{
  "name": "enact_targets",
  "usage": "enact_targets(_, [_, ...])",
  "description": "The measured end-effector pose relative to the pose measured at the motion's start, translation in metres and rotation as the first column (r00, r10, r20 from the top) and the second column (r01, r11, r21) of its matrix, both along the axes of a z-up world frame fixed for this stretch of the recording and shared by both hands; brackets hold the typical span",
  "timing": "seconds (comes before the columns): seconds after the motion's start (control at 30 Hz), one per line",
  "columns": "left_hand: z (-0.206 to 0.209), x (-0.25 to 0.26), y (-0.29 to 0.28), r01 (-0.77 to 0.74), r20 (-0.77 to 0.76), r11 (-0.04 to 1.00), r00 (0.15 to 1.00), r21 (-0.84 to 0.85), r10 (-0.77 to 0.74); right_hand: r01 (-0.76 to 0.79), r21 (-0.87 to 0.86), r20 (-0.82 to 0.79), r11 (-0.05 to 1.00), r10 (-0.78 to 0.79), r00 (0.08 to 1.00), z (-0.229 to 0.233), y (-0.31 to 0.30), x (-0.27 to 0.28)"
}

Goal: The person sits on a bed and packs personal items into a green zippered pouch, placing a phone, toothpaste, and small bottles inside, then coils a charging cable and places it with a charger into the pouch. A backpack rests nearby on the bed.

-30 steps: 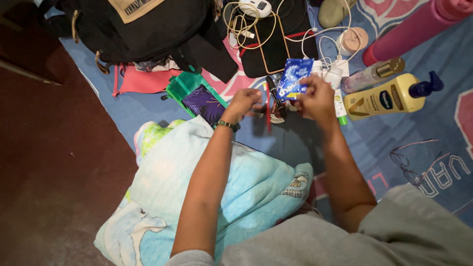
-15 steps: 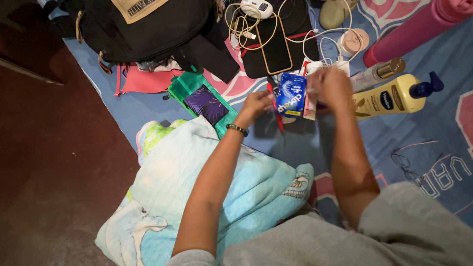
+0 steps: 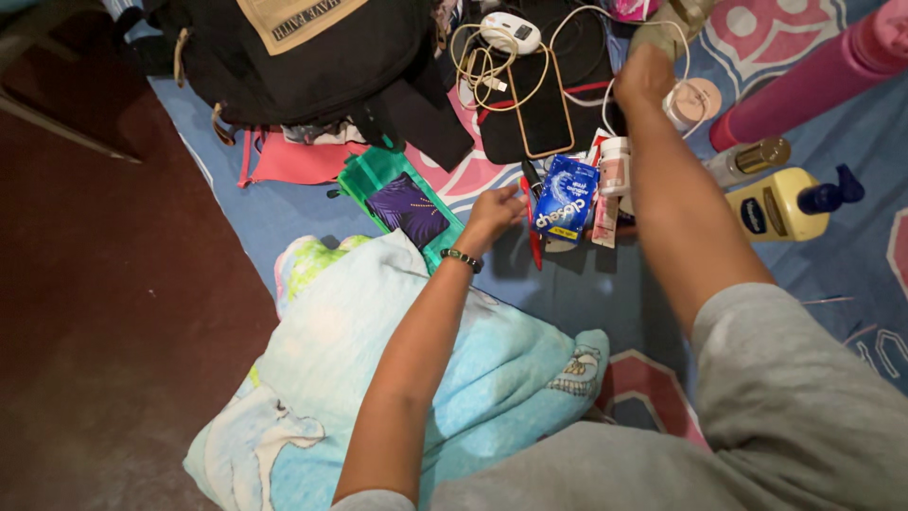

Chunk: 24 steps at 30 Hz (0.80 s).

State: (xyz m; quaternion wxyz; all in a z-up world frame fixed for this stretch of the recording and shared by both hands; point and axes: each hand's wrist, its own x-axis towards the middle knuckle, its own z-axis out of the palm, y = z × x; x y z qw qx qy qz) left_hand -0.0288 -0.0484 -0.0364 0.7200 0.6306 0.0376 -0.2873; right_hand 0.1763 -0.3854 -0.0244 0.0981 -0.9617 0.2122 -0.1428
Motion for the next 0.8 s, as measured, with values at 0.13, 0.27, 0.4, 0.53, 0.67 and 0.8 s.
enact_targets(0.13, [-0.004,-0.001,0.0,-0.014,-0.044,0.993,0.999,-0.114,0.009,0.068,0.048,-0.112,0.997,-0.063,0.992,0.026,0.01,-0.013])
enact_targets(0.27, [0.001,0.0,0.004,0.031,-0.043,0.997,0.998,-0.077,-0.035,0.219,0.21,-0.24,0.953,-0.167,0.956,0.053,0.013,-0.014])
enact_targets(0.4, [0.009,-0.004,0.006,0.061,0.015,0.998,0.998,-0.019,-0.061,0.257,0.233,-0.18,0.938,-0.219,0.959,0.047,0.016,-0.011])
enact_targets(0.53, [0.014,-0.003,0.005,0.03,0.063,0.993,0.997,0.112,-0.037,0.23,0.242,-0.163,0.943,-0.194,0.967,0.031,0.009,0.001])
enact_targets(0.67, [0.008,-0.007,0.01,0.027,0.08,0.995,0.996,0.093,-0.035,0.199,0.265,-0.184,0.944,-0.153,0.971,0.017,-0.001,0.007])
enact_targets(0.8, [0.001,-0.002,0.015,0.019,0.026,1.0,0.999,-0.002,-0.019,0.164,0.2,-0.064,0.966,-0.155,0.986,0.014,-0.003,0.005])
